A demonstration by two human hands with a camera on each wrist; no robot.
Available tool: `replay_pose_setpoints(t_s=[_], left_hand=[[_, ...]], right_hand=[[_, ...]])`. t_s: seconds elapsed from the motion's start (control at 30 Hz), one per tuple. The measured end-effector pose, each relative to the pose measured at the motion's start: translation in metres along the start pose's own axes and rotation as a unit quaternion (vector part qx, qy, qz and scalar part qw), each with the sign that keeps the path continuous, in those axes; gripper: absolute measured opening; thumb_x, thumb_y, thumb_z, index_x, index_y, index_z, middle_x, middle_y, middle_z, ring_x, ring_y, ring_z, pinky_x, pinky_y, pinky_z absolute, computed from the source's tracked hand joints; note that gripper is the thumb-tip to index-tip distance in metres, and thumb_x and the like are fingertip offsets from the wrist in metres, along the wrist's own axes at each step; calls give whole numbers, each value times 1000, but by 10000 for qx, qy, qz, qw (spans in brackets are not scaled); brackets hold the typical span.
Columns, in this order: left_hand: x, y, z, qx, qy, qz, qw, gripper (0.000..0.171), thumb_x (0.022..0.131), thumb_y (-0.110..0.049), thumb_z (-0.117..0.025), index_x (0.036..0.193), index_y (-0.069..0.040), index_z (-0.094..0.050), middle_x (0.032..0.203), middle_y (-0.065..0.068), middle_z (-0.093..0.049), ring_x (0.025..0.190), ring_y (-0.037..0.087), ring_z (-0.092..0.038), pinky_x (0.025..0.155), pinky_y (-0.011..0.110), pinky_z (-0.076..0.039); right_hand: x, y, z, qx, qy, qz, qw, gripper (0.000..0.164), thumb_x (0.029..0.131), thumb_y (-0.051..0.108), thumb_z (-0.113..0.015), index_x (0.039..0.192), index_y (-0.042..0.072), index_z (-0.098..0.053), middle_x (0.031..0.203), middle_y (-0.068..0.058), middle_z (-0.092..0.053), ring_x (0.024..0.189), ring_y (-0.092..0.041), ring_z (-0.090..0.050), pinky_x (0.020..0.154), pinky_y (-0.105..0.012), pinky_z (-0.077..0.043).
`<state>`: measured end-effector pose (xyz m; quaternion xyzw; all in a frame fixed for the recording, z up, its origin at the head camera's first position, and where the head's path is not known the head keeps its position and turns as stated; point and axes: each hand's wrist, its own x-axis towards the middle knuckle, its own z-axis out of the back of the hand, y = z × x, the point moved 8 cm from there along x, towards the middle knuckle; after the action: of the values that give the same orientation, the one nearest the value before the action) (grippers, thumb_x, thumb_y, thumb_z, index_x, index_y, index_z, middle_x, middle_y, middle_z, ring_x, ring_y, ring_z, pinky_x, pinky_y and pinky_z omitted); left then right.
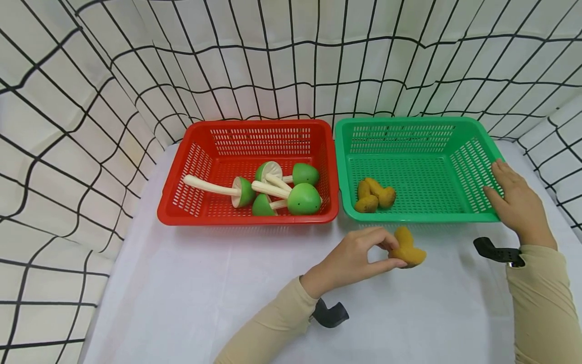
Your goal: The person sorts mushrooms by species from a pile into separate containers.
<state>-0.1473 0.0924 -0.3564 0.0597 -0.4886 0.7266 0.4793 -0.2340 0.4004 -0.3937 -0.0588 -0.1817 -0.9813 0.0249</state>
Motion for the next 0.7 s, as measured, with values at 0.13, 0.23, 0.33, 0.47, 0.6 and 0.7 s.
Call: replay_pose_setpoints(t_s=[0.13,0.23,0.33,0.47,0.6,0.7], left_hand=[[4,3,10,149,-50,-53,9999,23,78,-14,-78,92,-5,-61,88,0,-64,86,3,-58,81,8,-43],[8,4,22,232,-182,-78,9995,24,77,-14,-78,91,-4,-61,88,1,-64,85,4,-59,81,9,-44],[13,7,34,228,-370,-63,9990,25,76,-12,-79,91,-3,-60,88,3,-63,84,7,-59,80,10,-45],[18,15,40,464,-456,115,9978,23,77,-11,-78,90,-3,-61,87,5,-62,82,11,-60,78,13,-47],[19,26,34,1042,-102,413,9936,20,81,-15,-74,91,-4,-61,88,3,-61,80,12,-58,74,13,-45],[20,31,29,1387,137,452,9892,20,84,-19,-72,92,-5,-61,87,3,-59,78,11,-55,70,11,-42]], right_hand=[[1,0,0,-12,-8,-8,10000,60,99,26,-32,148,-3,-14,153,-24,-12,142,-37,-7,111,-57,-9],[1,0,0,-33,0,-26,10000,60,100,26,-32,148,-3,-14,153,-24,-12,142,-37,-7,110,-57,-10],[1,0,1,-29,-16,-19,10000,60,100,26,-32,148,-3,-14,153,-24,-12,142,-38,-8,110,-58,-10],[1,0,1,-15,-41,10,10000,60,100,26,-33,148,-3,-14,153,-23,-12,142,-38,-8,111,-57,-9],[1,0,0,-28,-39,-1,10000,60,100,26,-33,148,-3,-14,153,-23,-12,142,-37,-8,111,-56,-9],[1,0,0,-39,-49,-2,10000,59,100,26,-33,148,-4,-15,153,-23,-12,142,-37,-8,111,-56,-9]])
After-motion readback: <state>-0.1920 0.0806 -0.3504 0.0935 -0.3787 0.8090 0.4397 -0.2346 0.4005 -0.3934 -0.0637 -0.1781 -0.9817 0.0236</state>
